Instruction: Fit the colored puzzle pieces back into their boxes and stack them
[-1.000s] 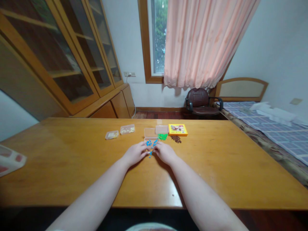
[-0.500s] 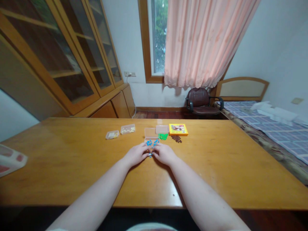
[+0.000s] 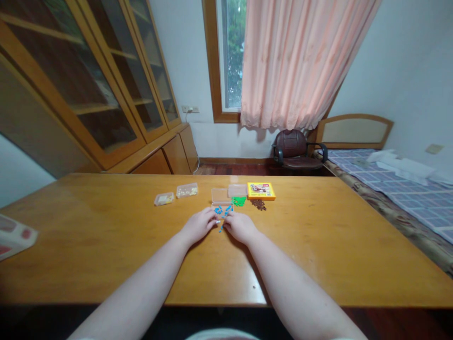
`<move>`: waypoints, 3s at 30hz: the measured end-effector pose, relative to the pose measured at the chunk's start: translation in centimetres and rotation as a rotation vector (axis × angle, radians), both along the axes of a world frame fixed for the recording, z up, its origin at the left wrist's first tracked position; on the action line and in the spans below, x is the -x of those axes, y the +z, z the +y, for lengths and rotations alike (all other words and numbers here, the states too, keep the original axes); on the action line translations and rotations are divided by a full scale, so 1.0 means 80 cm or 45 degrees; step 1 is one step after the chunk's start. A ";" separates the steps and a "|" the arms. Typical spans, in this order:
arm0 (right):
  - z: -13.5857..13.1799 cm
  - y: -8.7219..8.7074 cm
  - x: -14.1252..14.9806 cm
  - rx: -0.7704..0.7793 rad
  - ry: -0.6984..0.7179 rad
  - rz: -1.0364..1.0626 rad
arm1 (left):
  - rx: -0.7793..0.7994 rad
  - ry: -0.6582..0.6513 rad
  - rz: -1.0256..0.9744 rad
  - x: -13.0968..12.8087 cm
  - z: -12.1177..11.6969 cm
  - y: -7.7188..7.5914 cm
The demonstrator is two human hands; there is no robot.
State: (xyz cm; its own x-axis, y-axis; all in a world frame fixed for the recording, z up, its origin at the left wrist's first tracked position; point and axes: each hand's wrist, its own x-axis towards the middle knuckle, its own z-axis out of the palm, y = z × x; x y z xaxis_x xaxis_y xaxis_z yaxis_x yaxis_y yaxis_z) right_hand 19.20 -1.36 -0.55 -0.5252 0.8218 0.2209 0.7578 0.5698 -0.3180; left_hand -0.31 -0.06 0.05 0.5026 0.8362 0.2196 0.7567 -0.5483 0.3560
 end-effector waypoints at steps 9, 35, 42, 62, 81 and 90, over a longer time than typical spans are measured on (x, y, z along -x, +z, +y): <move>0.004 -0.005 -0.004 -0.063 -0.079 0.101 | -0.032 0.214 -0.097 0.003 0.009 0.001; 0.001 -0.002 0.003 0.003 0.050 -0.033 | 0.209 -0.151 0.024 0.005 -0.012 0.010; 0.003 -0.005 0.002 -0.027 -0.052 0.039 | 0.187 -0.143 0.071 -0.003 -0.011 0.006; 0.024 -0.014 -0.018 -0.157 -0.387 0.685 | -0.118 0.274 -0.348 0.002 0.021 -0.008; 0.033 -0.030 -0.013 -0.001 -0.255 0.607 | 0.295 0.180 -0.698 0.002 0.033 -0.037; 0.014 -0.009 -0.014 -0.202 -0.086 0.173 | -0.138 0.168 0.086 0.003 0.005 -0.001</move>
